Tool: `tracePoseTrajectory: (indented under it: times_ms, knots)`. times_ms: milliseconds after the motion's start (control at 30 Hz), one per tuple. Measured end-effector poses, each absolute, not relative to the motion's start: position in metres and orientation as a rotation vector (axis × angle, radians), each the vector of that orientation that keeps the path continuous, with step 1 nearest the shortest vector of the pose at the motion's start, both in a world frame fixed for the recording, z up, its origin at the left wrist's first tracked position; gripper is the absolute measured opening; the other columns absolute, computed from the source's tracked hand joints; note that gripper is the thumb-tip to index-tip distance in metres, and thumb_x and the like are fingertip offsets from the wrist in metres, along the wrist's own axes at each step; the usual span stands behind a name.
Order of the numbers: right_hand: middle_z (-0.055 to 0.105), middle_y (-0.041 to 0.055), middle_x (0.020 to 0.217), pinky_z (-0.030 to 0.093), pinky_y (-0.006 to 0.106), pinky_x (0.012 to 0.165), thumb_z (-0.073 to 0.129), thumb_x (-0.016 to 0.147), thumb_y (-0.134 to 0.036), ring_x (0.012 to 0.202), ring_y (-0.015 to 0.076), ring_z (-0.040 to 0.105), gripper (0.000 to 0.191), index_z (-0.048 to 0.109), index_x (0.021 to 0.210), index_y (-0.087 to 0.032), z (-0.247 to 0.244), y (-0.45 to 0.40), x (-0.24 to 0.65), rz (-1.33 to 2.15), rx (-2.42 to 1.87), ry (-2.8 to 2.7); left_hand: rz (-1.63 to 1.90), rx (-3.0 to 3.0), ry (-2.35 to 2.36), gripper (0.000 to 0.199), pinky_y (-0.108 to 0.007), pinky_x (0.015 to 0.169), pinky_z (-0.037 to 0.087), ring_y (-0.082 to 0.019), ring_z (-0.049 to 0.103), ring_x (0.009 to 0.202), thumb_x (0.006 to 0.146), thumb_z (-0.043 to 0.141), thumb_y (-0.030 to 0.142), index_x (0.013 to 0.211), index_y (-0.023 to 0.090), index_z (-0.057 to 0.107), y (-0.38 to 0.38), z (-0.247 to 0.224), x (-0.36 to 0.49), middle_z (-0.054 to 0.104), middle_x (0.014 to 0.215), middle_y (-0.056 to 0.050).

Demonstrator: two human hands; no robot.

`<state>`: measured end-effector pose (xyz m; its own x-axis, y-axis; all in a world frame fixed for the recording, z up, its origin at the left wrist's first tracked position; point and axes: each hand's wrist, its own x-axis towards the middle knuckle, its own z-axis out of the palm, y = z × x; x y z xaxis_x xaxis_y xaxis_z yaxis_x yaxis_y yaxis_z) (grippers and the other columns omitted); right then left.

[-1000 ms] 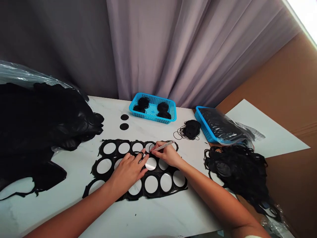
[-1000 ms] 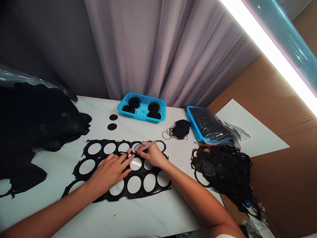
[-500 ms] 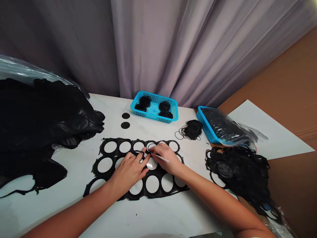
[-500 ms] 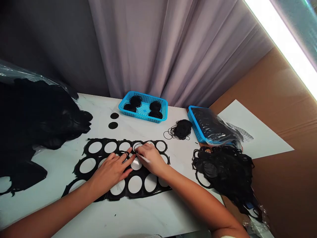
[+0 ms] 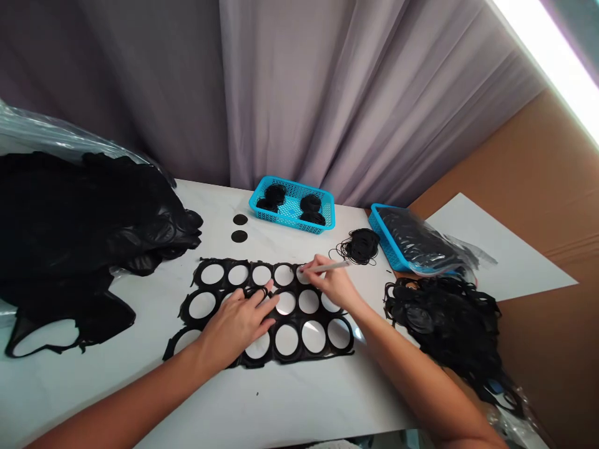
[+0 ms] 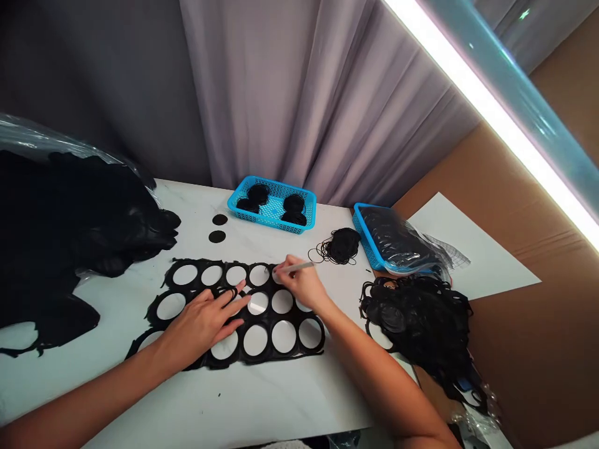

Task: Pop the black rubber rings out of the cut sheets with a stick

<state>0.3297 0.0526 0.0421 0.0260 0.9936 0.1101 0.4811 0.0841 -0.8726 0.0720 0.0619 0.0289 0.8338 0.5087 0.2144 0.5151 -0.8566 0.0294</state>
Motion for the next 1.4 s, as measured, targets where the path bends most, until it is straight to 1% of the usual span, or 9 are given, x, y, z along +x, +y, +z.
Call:
tracePoseTrajectory:
  times_ms: [167, 567, 700, 800, 900, 1067, 1167, 1300, 1400]
  knots:
    - [0.071, 0.0041, 0.09, 0.046, 0.029, 0.07, 0.062, 0.084, -0.025, 0.084, 0.0192, 0.065, 0.021, 0.049, 0.068, -0.022, 0.029, 0.01, 0.291, 1.157, -1.43, -1.567, -0.288, -3.009, -0.706, 0.035, -0.036, 0.073, 0.04, -0.017, 0.061, 0.066, 0.098, 0.052, 0.028, 0.132, 0.02, 0.056, 0.031, 0.021, 0.063, 0.063, 0.128, -0.013]
    - [0.071, 0.0028, 0.089, 0.045, 0.032, 0.075, 0.063, 0.085, -0.02, 0.087, 0.0196, 0.063, 0.021, 0.05, 0.069, -0.021, 0.023, 0.007, 0.289, 1.117, -1.464, -1.61, -0.254, -2.962, -0.722, 0.039, -0.037, 0.076, 0.039, -0.016, 0.061, 0.062, 0.096, 0.052, 0.027, 0.135, 0.02, 0.054, 0.026, 0.014, 0.063, 0.064, 0.125, -0.014]
    - [0.07, 0.0033, 0.092, 0.044, 0.032, 0.074, 0.061, 0.086, -0.016, 0.085, 0.0196, 0.06, 0.022, 0.049, 0.069, -0.022, 0.022, -0.001, 0.281, 0.935, -1.499, -1.776, -0.266, -2.961, -0.706, 0.039, -0.038, 0.076, 0.039, -0.017, 0.061, 0.064, 0.097, 0.049, 0.026, 0.136, 0.019, 0.054, 0.025, 0.014, 0.063, 0.062, 0.128, -0.015]
    - [0.069, 0.0072, 0.095, 0.041, 0.036, 0.079, 0.055, 0.09, -0.015, 0.088, 0.0229, 0.058, 0.011, 0.056, 0.083, -0.023, 0.016, -0.008, 0.274, 0.663, -1.51, -2.048, -0.286, -2.973, -0.704, 0.04, -0.038, 0.075, 0.039, -0.018, 0.063, 0.067, 0.098, 0.048, 0.025, 0.136, 0.018, 0.053, 0.025, 0.014, 0.063, 0.061, 0.128, -0.016]
    - [0.068, 0.0108, 0.095, 0.038, 0.039, 0.084, 0.053, 0.089, -0.014, 0.091, 0.0262, 0.056, 0.011, 0.059, 0.094, -0.022, 0.013, 0.001, 0.286, 0.418, -1.505, -2.22, -0.314, -2.994, -0.714, 0.038, -0.037, 0.075, 0.039, -0.018, 0.063, 0.067, 0.098, 0.049, 0.025, 0.135, 0.02, 0.053, 0.025, 0.015, 0.063, 0.062, 0.129, -0.015]
    - [0.066, 0.0098, 0.085, 0.039, 0.038, 0.077, 0.047, 0.088, -0.016, 0.082, 0.026, 0.057, 0.011, 0.055, 0.084, -0.022, 0.024, 0.041, 0.344, 0.086, -1.841, -1.718, -0.264, -2.976, -0.701, 0.037, -0.039, 0.077, 0.041, -0.016, 0.061, 0.062, 0.097, 0.051, 0.025, 0.133, 0.019, 0.056, 0.027, 0.017, 0.062, 0.058, 0.136, -0.016]
    - [0.068, 0.0077, 0.086, 0.041, 0.035, 0.073, 0.053, 0.087, -0.025, 0.08, 0.0239, 0.06, 0.015, 0.048, 0.073, -0.023, 0.034, 0.041, 0.352, 0.288, -1.792, -1.486, -0.27, -2.99, -0.698, 0.038, -0.038, 0.078, 0.041, -0.016, 0.06, 0.064, 0.097, 0.052, 0.026, 0.134, 0.019, 0.055, 0.023, 0.022, 0.059, 0.057, 0.137, -0.015]
    - [0.068, 0.006, 0.087, 0.046, 0.032, 0.071, 0.062, 0.083, -0.032, 0.087, 0.0228, 0.064, 0.026, 0.045, 0.066, -0.023, 0.044, 0.005, 0.32, 0.91, -1.501, -1.404, -0.312, -3.024, -0.68, 0.037, -0.036, 0.077, 0.04, -0.017, 0.061, 0.069, 0.098, 0.052, 0.023, 0.134, 0.021, 0.054, 0.003, 0.025, 0.051, 0.061, 0.132, -0.012]
    - [0.066, 0.005, 0.09, 0.047, 0.03, 0.065, 0.064, 0.082, -0.033, 0.082, 0.0203, 0.065, 0.027, 0.046, 0.067, -0.022, 0.043, -0.022, 0.293, 1.27, -1.378, -1.379, -0.349, -3.027, -0.683, 0.034, -0.036, 0.076, 0.04, -0.017, 0.061, 0.067, 0.098, 0.052, 0.023, 0.131, 0.02, 0.057, -0.018, 0.023, 0.046, 0.064, 0.127, -0.012]
